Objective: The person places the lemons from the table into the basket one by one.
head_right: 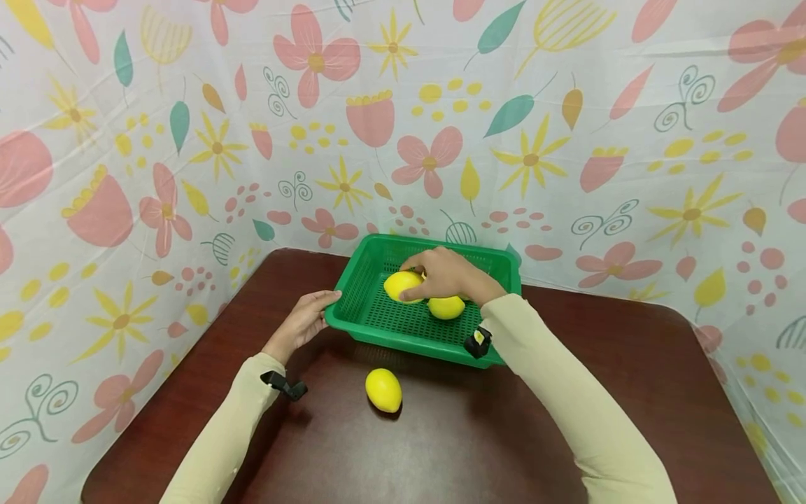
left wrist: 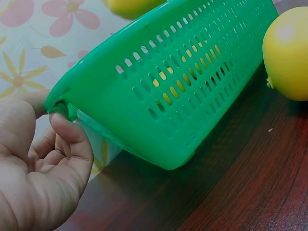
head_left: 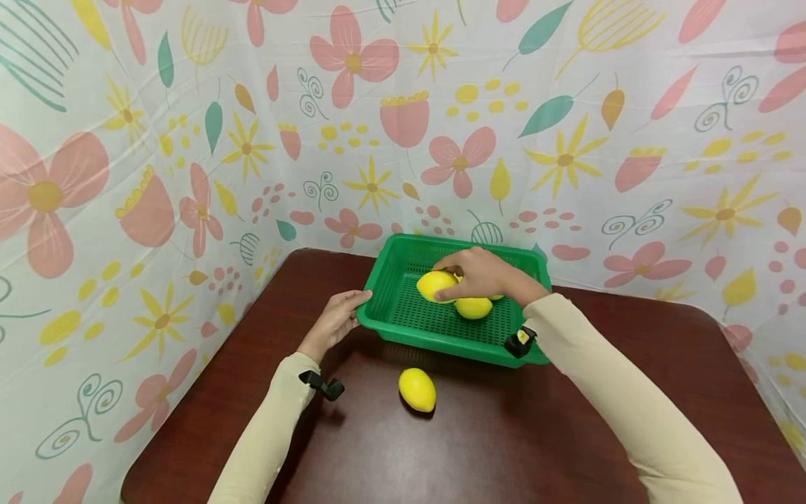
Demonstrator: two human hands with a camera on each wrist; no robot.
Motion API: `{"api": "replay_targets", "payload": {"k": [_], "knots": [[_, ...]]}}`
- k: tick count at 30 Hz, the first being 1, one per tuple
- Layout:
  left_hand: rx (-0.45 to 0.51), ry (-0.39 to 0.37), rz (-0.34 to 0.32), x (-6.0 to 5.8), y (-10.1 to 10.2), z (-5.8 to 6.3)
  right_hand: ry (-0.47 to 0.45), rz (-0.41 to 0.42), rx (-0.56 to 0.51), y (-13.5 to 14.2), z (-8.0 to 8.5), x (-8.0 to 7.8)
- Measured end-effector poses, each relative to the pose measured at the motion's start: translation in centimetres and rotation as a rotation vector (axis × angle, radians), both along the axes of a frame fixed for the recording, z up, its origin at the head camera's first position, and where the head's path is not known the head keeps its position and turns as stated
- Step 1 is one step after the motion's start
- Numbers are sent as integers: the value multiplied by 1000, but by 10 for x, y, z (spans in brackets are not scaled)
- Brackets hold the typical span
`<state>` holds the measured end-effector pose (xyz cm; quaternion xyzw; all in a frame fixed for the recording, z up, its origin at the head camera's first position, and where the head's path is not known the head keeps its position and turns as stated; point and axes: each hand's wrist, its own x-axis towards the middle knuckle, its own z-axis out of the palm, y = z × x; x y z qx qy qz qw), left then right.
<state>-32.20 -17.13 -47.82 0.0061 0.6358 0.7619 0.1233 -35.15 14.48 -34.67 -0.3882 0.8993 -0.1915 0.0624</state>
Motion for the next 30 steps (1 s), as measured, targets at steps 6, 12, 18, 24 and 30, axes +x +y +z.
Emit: {"api": "replay_targets", "payload": {"k": [6, 12, 18, 24, 30], "knots": [[-5, -15, 11, 1, 1, -2, -61, 14, 5, -3, -11, -25], [-18, -6, 3, 0, 0, -3, -102, -17, 3, -11, -22, -47], [-24, -5, 3, -1, -1, -1, -96, -69, 30, -22, -34, -63], [-16, 1, 5, -1, -1, -1, -112, -109, 39, -30, -53, -75], [-7, 7, 6, -1, -1, -3, -107, -148, 68, -34, -66, -81]]}}
